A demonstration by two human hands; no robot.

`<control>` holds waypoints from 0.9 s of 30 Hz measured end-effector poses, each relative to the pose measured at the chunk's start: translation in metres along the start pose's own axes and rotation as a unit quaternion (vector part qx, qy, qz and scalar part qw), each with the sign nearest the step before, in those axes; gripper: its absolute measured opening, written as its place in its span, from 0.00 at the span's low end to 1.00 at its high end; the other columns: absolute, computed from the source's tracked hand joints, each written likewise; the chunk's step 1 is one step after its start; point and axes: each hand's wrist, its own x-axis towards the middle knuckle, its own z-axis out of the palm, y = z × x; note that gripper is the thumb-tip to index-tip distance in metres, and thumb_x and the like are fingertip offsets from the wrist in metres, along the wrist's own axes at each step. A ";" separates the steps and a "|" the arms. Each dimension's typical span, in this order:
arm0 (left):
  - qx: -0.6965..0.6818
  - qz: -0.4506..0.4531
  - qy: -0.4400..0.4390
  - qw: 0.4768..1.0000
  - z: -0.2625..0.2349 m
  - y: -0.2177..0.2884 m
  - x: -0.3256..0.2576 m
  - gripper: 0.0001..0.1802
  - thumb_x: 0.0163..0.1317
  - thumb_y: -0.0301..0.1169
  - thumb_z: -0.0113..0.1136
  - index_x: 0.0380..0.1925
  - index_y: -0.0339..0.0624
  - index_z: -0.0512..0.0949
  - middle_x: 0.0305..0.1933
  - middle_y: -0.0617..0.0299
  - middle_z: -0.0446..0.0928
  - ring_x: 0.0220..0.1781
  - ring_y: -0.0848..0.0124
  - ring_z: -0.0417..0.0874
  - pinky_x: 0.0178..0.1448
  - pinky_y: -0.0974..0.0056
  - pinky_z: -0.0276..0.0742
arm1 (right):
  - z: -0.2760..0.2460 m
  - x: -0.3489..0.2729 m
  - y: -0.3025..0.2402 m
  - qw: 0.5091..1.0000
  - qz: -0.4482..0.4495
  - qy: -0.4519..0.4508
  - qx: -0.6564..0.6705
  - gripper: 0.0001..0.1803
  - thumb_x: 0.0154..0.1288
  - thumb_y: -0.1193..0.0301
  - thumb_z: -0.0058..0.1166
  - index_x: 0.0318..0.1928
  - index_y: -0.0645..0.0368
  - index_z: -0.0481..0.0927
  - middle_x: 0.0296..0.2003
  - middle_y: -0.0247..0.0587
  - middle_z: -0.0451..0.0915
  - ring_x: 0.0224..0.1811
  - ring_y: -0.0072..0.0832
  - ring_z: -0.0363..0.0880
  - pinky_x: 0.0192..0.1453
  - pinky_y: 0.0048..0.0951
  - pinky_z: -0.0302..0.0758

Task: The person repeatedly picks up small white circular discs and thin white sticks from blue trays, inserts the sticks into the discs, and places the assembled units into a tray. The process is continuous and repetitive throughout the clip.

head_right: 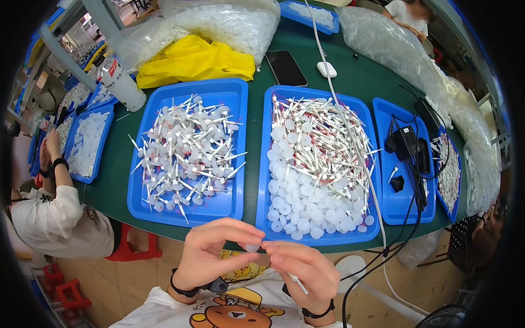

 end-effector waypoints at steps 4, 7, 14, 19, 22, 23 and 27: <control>0.015 0.008 -0.012 1.000 0.000 0.000 0.000 0.19 0.48 0.14 0.72 0.44 0.32 0.83 0.48 0.52 0.82 0.51 0.65 0.82 0.55 0.63 0.78 | -0.002 0.001 0.001 1.000 0.005 0.006 -0.013 0.18 0.50 0.92 0.61 0.43 0.68 0.80 0.41 0.55 0.82 0.44 0.46 0.86 0.45 0.37 0.85; 0.028 -0.059 -0.011 0.998 0.000 0.003 0.002 0.19 0.48 0.15 0.72 0.43 0.32 0.82 0.48 0.51 0.82 0.52 0.65 0.82 0.56 0.61 0.78 | -0.002 0.001 0.003 1.000 0.000 0.000 -0.004 0.18 0.50 0.92 0.61 0.43 0.68 0.79 0.41 0.55 0.82 0.43 0.46 0.86 0.45 0.37 0.85; -0.091 -0.045 0.010 0.995 0.006 -0.007 0.006 0.18 0.50 0.14 0.71 0.42 0.31 0.80 0.48 0.48 0.81 0.53 0.61 0.82 0.59 0.58 0.78 | 0.003 0.001 0.008 0.997 0.055 0.027 0.053 0.15 0.51 0.86 0.67 0.40 0.65 0.82 0.40 0.52 0.83 0.40 0.43 0.86 0.45 0.37 0.84; -0.099 0.039 -0.032 0.994 0.007 -0.014 0.010 0.18 0.52 0.16 0.70 0.45 0.33 0.80 0.50 0.53 0.80 0.51 0.67 0.81 0.57 0.64 0.77 | 0.002 0.004 0.011 0.991 0.089 0.053 0.083 0.12 0.47 0.84 0.70 0.36 0.64 0.86 0.35 0.46 0.83 0.34 0.34 0.84 0.39 0.29 0.80; -0.110 0.036 -0.004 0.993 0.009 -0.016 0.009 0.20 0.44 0.11 0.73 0.39 0.30 0.81 0.45 0.47 0.80 0.49 0.60 0.84 0.52 0.59 0.83 | 0.002 0.000 0.011 0.981 0.140 0.057 0.124 0.12 0.47 0.85 0.70 0.35 0.64 0.86 0.34 0.45 0.82 0.33 0.31 0.83 0.38 0.27 0.78; -0.109 0.042 -0.002 0.993 0.009 -0.016 0.009 0.20 0.43 0.11 0.74 0.38 0.30 0.82 0.44 0.47 0.80 0.48 0.59 0.85 0.52 0.58 0.83 | 0.003 -0.002 0.011 0.977 0.152 0.060 0.136 0.12 0.48 0.85 0.70 0.35 0.64 0.85 0.34 0.45 0.82 0.34 0.30 0.83 0.38 0.26 0.78; -0.122 0.082 0.006 0.989 0.014 -0.019 0.007 0.20 0.40 0.11 0.76 0.36 0.30 0.82 0.40 0.48 0.81 0.45 0.58 0.86 0.49 0.56 0.83 | 0.014 -0.012 0.017 0.949 0.159 0.121 0.242 0.09 0.52 0.84 0.68 0.35 0.64 0.83 0.33 0.45 0.82 0.33 0.28 0.81 0.36 0.25 0.76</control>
